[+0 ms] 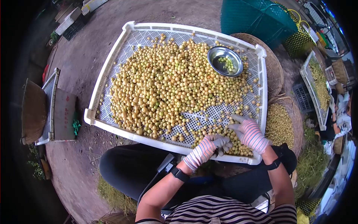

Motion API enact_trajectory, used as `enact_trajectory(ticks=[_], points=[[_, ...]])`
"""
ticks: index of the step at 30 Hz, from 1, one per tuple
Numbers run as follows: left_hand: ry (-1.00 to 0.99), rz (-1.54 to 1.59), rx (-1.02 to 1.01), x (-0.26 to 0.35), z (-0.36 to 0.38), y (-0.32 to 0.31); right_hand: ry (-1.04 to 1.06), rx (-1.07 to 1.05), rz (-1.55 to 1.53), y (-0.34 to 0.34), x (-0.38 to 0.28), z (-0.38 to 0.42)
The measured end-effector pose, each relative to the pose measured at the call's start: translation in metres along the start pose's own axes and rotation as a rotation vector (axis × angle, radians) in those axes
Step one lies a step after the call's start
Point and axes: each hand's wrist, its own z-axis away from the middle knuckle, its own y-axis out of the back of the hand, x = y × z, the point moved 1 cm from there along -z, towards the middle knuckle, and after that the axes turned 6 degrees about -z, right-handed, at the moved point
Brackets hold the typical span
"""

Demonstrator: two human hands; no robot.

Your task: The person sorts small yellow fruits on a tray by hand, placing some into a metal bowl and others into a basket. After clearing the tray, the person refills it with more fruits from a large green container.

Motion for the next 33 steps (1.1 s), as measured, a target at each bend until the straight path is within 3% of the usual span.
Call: enact_trajectory(ticks=[5, 6, 8, 11, 14, 15, 18, 19, 22, 24, 26, 27, 30, 31, 33], points=[[0.060, -0.098, 0.079, 0.008, 0.004, -0.009, -0.059, 0.267, -0.129, 0.002, 0.005, -0.046], [0.046, -0.100, 0.089, 0.006, 0.003, -0.009, -0.037, 0.307, -0.029, -0.008, 0.009, -0.060], [0.022, -0.093, 0.140, 0.006, 0.001, -0.006, -0.047, 0.305, 0.093, -0.014, 0.000, -0.086], [-0.031, -0.033, 0.258, 0.013, 0.001, -0.002, -0.122, 0.140, 0.255, -0.027, 0.001, -0.112], [-0.149, -0.047, 0.402, 0.003, -0.011, 0.011, -0.139, 0.172, 0.036, -0.025, -0.001, -0.104], [-0.107, 0.009, 0.448, 0.006, -0.010, 0.011, -0.118, 0.205, -0.079, -0.026, 0.003, -0.100], [-0.256, -0.007, 0.520, -0.008, -0.025, 0.021, -0.305, 0.101, -0.629, -0.027, 0.008, -0.084], [-0.256, -0.048, 0.519, -0.007, -0.024, 0.021, -0.456, -0.004, -0.827, -0.018, -0.003, -0.078], [-0.334, -0.167, 0.514, -0.007, -0.023, 0.019, -0.313, -0.067, -0.933, -0.002, -0.023, -0.057], [-0.403, -0.210, 0.499, -0.004, -0.023, 0.012, -0.324, -0.099, -0.955, 0.003, -0.042, -0.045], [-0.252, -0.191, 0.395, 0.002, -0.014, 0.011, -0.105, 0.091, -0.617, -0.015, -0.038, -0.035], [-0.125, -0.166, 0.366, 0.010, -0.007, 0.006, -0.133, 0.107, -0.628, -0.016, -0.042, -0.030], [-0.116, -0.130, 0.292, 0.011, -0.005, 0.005, -0.215, 0.216, -0.948, -0.030, -0.044, -0.016], [-0.112, -0.103, 0.297, 0.008, -0.006, 0.005, -0.440, 0.175, -1.178, -0.027, -0.048, -0.009], [-0.094, -0.104, 0.319, -0.001, -0.009, 0.002, -0.420, 0.322, -1.150, -0.034, -0.044, -0.006]])
